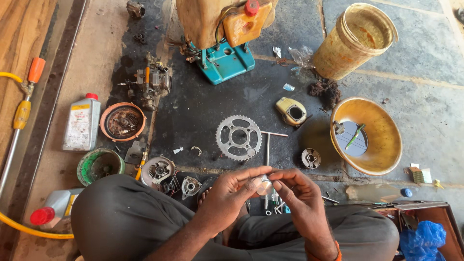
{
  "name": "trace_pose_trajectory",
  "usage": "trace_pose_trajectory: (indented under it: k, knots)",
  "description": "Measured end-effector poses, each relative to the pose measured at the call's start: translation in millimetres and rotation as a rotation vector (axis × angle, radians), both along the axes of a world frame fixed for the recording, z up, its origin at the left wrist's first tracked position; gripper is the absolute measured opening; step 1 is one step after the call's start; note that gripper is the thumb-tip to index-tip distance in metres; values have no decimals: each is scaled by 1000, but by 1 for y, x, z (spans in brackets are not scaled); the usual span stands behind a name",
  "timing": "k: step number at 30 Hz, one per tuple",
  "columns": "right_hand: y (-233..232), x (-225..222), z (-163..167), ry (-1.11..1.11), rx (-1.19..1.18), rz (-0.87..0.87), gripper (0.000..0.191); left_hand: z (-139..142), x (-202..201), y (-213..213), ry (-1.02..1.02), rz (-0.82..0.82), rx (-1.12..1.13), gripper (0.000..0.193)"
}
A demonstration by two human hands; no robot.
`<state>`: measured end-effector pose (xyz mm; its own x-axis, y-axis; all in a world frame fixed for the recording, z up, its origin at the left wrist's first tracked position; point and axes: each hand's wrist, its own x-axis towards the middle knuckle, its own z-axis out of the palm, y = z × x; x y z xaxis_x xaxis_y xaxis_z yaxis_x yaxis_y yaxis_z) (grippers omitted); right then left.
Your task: The person sits on the floor of a repair workshop, opens a small cardboard box, and takes out a new metal piston. They handle the piston and small ring parts, pressing and fitting components onto the piston by hand while surrounded by engine parts and tools.
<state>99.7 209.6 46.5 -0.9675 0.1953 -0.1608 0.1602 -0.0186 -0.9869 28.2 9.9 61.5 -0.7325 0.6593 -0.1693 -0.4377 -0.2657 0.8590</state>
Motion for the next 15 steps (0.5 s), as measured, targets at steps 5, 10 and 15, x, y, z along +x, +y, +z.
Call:
trace_pose_trajectory:
  k: [5, 10, 15]
  knots:
    - [5, 3, 4, 26, -88, 43, 18, 3, -3, -5, 37, -30, 31, 48]
    - [9, 4, 4, 39, -86, 70, 18, 4, -3, -7, 40, -62, 48, 49]
    - [13, 3, 2, -3, -111, 54, 18, 4, -3, -7, 66, -87, 61, 52]
